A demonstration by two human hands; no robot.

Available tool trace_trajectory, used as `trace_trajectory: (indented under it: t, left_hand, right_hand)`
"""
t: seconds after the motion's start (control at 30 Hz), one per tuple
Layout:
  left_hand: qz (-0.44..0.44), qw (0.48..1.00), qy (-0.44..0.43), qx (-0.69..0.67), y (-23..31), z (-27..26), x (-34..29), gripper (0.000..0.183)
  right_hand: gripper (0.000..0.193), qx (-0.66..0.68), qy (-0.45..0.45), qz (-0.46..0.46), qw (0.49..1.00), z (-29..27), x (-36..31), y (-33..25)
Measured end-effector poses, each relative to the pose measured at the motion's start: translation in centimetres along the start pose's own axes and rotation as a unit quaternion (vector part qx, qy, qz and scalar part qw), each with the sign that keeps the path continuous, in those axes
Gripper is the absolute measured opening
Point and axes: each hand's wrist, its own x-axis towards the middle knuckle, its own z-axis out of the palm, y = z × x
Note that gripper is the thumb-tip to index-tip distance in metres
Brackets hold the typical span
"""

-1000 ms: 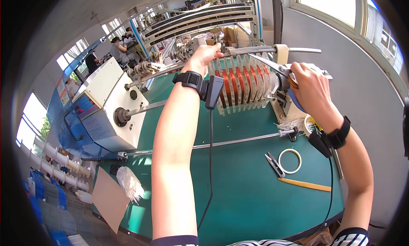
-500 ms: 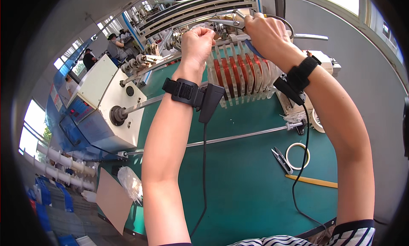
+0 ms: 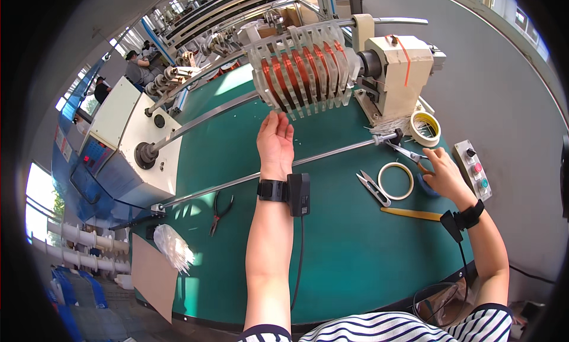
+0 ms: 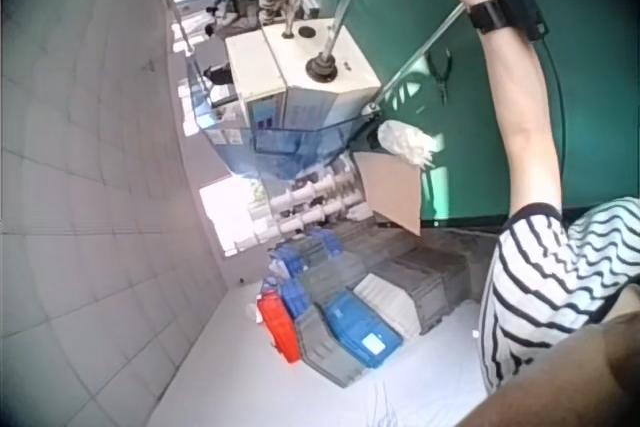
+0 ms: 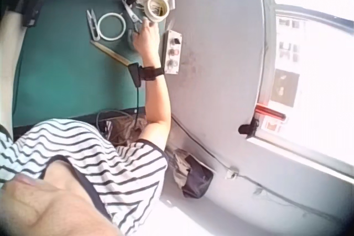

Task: Winding copper wire onto a manual winding machine, taping the coils, and inspecting finished coils.

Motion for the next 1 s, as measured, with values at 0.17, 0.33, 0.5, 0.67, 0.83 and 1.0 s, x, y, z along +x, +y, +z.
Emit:
trace_trajectory:
  t: [0.17, 0.33, 0.5, 0.67, 0.83, 1.0]
  left_hand:
    - [0.287, 0.812, 0.002, 0.509, 0.8, -1.6, 1.4, 0.012]
    - [0.568, 0.488, 0.058, 0.660, 2.3, -1.8, 0.3, 0.022]
    - [0.589, 0.559, -0.067, 0.580, 4.3, 4.3, -3.3, 0.028]
    - [0.601, 0.505, -0.086, 0.613, 5.2, 4.9, -2.7, 0.022]
    - [0.622, 0.463, -0.110, 0.622, 5.9, 5.0, -2.0, 0.019]
    - [0.637, 0.418, -0.131, 0.634, 6.3, 3.5, -2.1, 0.013]
  right_hand:
    - [0.024, 0.037, -0.043, -0.019, 0.998, -0.9, -2.9, -2.0]
    - [0.024, 0.038, -0.097, -0.055, 0.993, 0.6, -6.1, -1.8]
    - [0.016, 0.181, 0.008, -0.060, 0.982, -0.4, -1.4, -4.5]
    - [0.009, 0.122, 0.178, -0.169, 0.962, -0.5, 8.6, -9.5]
    - [0.011, -0.027, 0.320, -0.200, 0.925, -2.6, 15.8, -11.1]
    - [0.010, 0.057, 0.260, -0.123, 0.956, 0.2, 11.9, -11.6]
